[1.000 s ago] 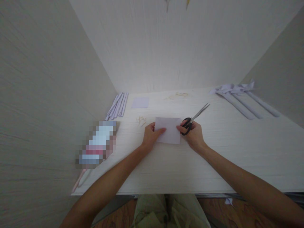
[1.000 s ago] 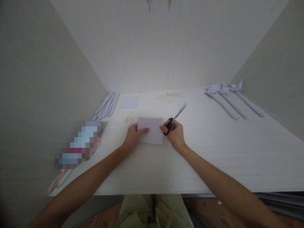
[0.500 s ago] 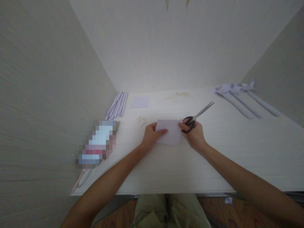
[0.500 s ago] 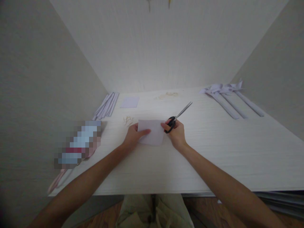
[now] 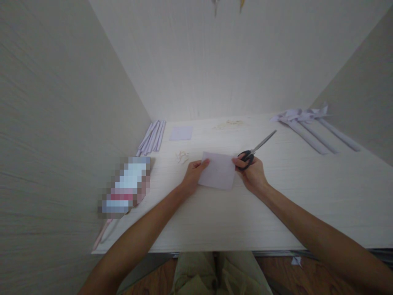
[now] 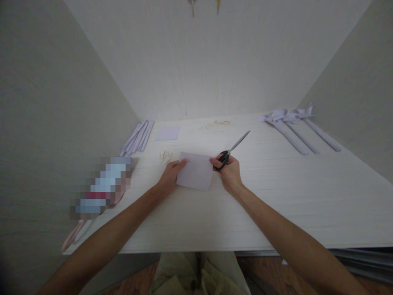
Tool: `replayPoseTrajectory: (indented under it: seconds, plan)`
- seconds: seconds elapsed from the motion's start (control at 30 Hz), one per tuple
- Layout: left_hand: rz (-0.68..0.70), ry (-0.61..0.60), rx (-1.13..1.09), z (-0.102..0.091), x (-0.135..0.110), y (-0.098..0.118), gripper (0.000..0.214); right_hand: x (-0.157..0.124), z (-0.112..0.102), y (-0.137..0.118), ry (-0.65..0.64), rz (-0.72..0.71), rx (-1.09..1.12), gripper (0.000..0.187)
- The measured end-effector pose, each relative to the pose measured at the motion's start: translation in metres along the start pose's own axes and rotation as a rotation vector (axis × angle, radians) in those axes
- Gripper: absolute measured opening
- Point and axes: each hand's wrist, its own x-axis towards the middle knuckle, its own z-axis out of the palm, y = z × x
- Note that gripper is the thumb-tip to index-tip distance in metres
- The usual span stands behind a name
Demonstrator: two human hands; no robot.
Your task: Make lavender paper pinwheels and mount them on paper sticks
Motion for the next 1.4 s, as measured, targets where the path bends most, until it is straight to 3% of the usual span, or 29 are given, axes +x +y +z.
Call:
replayPoseTrajectory:
  seconds: [0.4, 0.57, 0.8, 0.93, 1.1, 1.2, 1.4]
  plan:
    - [-0.073, -0.131, -0.128, 0.003, -0.001, 0.001, 0.035, 0.001, 0.000, -0.005, -0.026, 0.054, 0.071, 0.024]
    - [0.002, -0.118, -0.035, 0.002, -0.001, -0.002, 0.033, 0.005, -0.003, -0.009, 0.031, 0.014, 0.095, 0.026]
    - [0.020, -0.222, 0.094, 0.002, -0.006, -0.001, 0.035, 0.011, -0.007, -0.013, 0.141, -0.013, 0.210, 0.026]
    - [0.112, -0.272, 0.101, 0.001, -0.009, -0.002, 0.034, 0.011, -0.006, -0.012, 0.150, 0.000, 0.198, 0.025]
    - [0.137, -0.291, 0.227, 0.001, -0.010, -0.002, 0.028, 0.012, -0.009, -0.014, 0.132, -0.092, 0.127, 0.021]
    - [0.126, -0.262, 0.283, 0.002, -0.010, -0.001, 0.024, 0.012, -0.010, -0.018, 0.112, -0.120, 0.058, 0.020]
    - [0.131, -0.034, 0.258, 0.003, -0.009, -0.004, 0.027, 0.005, -0.005, -0.014, 0.027, -0.084, -0.041, 0.022]
